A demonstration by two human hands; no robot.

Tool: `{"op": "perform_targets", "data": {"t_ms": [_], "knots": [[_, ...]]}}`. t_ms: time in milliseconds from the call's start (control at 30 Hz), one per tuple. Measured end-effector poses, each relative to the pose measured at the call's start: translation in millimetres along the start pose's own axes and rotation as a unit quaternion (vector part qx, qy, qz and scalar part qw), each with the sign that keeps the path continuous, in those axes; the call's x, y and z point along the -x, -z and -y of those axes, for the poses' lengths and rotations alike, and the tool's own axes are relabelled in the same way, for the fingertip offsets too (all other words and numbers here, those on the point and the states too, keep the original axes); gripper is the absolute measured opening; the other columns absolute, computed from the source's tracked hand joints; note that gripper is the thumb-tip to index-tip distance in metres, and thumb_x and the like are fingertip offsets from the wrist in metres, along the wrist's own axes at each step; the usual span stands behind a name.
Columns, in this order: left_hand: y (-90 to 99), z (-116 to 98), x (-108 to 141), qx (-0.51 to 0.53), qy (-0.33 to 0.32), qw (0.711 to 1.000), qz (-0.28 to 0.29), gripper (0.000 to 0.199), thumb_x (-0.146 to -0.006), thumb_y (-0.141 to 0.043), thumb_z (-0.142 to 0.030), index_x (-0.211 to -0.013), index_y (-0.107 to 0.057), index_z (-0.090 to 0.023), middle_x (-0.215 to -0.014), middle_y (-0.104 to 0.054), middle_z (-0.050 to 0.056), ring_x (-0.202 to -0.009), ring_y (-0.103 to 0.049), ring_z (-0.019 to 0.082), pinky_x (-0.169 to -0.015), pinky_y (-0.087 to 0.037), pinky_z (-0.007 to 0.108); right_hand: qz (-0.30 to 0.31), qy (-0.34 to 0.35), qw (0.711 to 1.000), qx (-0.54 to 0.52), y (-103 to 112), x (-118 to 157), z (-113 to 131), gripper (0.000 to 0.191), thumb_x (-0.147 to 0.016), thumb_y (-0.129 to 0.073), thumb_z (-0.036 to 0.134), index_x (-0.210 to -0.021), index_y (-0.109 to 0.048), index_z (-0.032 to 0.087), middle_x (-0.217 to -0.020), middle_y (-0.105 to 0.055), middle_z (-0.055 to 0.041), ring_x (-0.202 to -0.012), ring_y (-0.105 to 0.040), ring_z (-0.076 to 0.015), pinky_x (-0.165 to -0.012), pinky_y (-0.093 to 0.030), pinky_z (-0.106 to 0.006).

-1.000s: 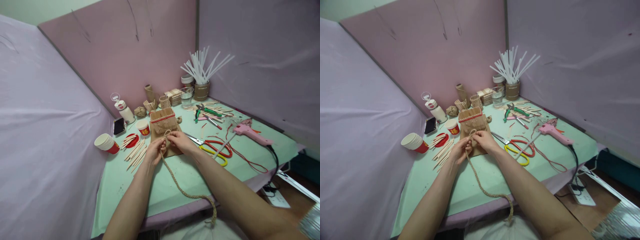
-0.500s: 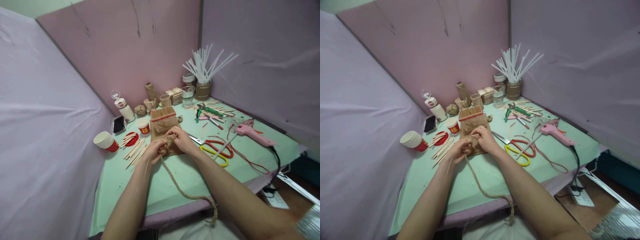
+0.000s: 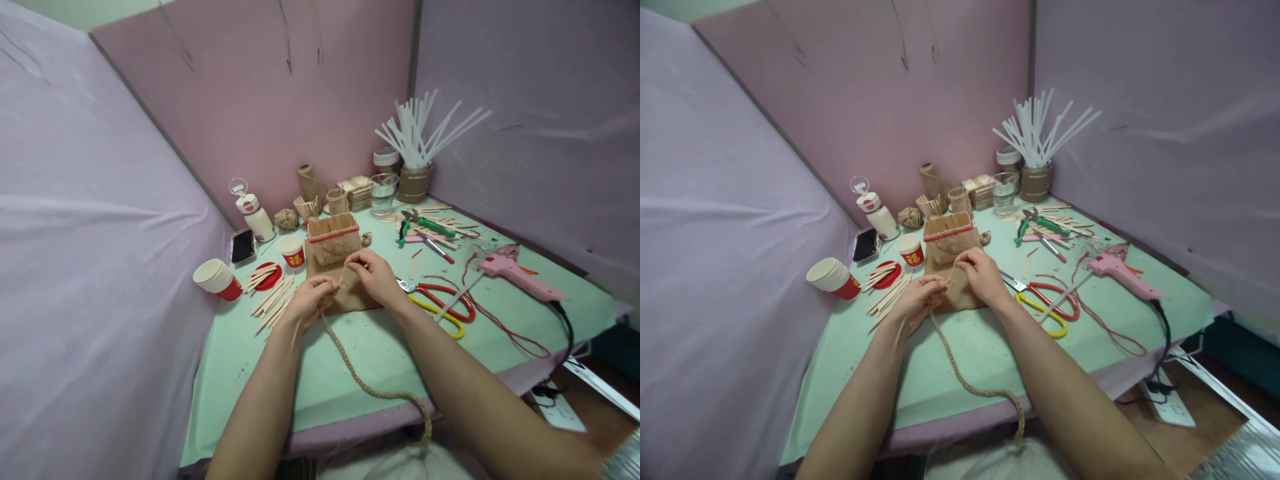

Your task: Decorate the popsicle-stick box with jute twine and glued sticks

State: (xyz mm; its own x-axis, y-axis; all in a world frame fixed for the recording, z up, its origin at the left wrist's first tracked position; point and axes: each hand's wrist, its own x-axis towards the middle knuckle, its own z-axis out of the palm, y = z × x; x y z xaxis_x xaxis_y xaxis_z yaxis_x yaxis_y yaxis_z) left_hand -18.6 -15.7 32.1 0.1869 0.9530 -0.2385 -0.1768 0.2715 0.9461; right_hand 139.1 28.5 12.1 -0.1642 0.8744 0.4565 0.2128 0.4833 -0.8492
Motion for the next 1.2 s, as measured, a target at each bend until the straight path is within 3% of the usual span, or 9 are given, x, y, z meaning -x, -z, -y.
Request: {"op": "perform_targets", "data": {"t_ms": [200, 333, 433, 733, 933, 1200], "knots": [[-0.2, 1, -1, 0.036, -0.022, 0.999, -0.006, 0.027, -0.062, -0.075, -0.03, -0.065, -0.058, -0.009, -0.062, -0.046, -0.001, -0.047, -0.027, 0.001, -0.042, -0.013, 0.018, -0.001, -0.078, 0.995, -0.067, -3, -1, -5, 0.029, -0.078, -0.048, 0.025, -0.105, -0.056, 0.018, -0.086, -0.059, -0.0025, -0.076, -0.054, -0.0146, -0.073, -0.042, -0.029], [1.0, 1, -2, 0.053, -0.025, 0.998, -0.022, 0.028, -0.062, -0.075, -0.031, -0.066, -0.058, -0.009, -0.063, -0.047, 0.0, -0.049, -0.028, 0.001, -0.042, -0.015, 0.017, 0.074, -0.158, 0.981, -0.091, -3, 1, 1, 0.017, -0.072, -0.053, 0.027, -0.084, -0.058, 0.016, -0.075, -0.058, -0.0007, -0.065, -0.051, -0.0125, -0.062, -0.041, -0.025], [0.6, 2, -3, 0.052, -0.024, 0.998, -0.024, 0.027, -0.061, -0.075, -0.031, -0.066, -0.059, -0.009, -0.062, -0.047, -0.001, -0.048, -0.027, 0.001, -0.042, -0.015, 0.018, 0.136, -0.165, 0.97, -0.12, -1, 2, 10, 0.02, -0.069, -0.055, 0.03, -0.082, -0.061, 0.016, -0.07, -0.059, 0.0012, -0.058, -0.048, -0.0102, -0.057, -0.039, -0.023], [-0.1, 5, -4, 0.032, -0.011, 0.999, -0.017, 0.023, -0.06, -0.073, -0.028, -0.061, -0.058, -0.01, -0.06, -0.047, -0.001, -0.046, -0.027, 0.001, -0.042, -0.012, 0.02, 0.15, -0.174, 0.962, -0.148, 2, 3, 12, 0.016, -0.068, -0.057, 0.031, -0.074, -0.061, 0.016, -0.063, -0.055, 0.003, -0.053, -0.043, -0.0082, -0.052, -0.034, -0.021], [2.1, 3, -2, 0.024, -0.007, 1.0, -0.003, 0.02, -0.063, -0.07, -0.026, -0.061, -0.057, -0.01, -0.057, -0.043, -0.002, -0.045, -0.025, 0.001, -0.042, -0.011, 0.02, 0.181, -0.219, 0.925, -0.251, 1, 3, 7, 0.025, -0.075, -0.051, 0.038, -0.072, -0.061, 0.015, -0.065, -0.056, 0.0003, -0.056, -0.046, -0.009, -0.052, -0.035, -0.021], [5.7, 4, -4, 0.012, 0.0, 1.0, -0.001, 0.023, -0.061, -0.072, -0.028, -0.061, -0.057, -0.01, -0.058, -0.043, -0.002, -0.045, -0.026, 0.001, -0.042, -0.011, 0.019, 0.217, -0.198, 0.943, -0.155, 6, 5, 9, 0.026, -0.073, -0.057, 0.04, -0.079, -0.06, 0.014, -0.057, -0.048, 0.004, -0.049, -0.037, -0.0065, -0.044, -0.025, -0.019]]}}
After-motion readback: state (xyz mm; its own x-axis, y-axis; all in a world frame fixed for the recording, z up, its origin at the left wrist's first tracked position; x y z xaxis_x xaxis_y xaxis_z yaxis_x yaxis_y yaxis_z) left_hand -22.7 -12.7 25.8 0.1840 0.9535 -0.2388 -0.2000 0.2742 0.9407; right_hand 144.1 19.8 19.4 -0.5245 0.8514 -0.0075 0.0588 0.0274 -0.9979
